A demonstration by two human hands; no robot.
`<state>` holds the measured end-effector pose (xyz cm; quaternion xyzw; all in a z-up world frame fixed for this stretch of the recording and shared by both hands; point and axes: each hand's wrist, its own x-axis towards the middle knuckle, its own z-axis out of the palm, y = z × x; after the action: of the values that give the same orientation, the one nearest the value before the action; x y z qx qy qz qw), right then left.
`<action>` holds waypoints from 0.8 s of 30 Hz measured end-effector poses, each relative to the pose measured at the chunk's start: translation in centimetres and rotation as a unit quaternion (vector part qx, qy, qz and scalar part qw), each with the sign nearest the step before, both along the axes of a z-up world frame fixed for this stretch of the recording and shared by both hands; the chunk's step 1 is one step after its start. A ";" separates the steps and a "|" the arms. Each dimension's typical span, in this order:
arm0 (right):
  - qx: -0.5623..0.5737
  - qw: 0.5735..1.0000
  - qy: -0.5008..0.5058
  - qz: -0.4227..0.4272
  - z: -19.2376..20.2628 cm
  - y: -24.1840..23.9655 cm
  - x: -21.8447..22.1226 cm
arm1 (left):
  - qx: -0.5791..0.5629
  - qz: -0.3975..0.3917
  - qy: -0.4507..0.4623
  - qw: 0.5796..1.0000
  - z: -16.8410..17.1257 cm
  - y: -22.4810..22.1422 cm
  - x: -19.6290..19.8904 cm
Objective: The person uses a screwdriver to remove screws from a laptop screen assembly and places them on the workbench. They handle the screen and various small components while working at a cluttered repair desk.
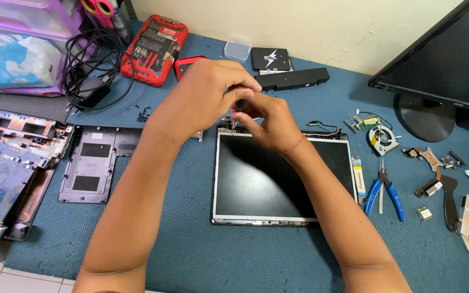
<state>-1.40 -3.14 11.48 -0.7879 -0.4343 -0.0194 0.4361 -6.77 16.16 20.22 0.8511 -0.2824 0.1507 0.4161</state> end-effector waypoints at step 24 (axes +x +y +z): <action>0.095 0.993 -0.041 -0.062 -2.5 0.1 0.6 | 0.164 0.299 -0.150 0.928 -3.5 -2.5 1.5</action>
<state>-0.77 -3.08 8.99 -0.7669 -0.3990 -0.1198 0.4882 -5.26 13.68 16.74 0.9198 -0.0952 0.3460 0.1591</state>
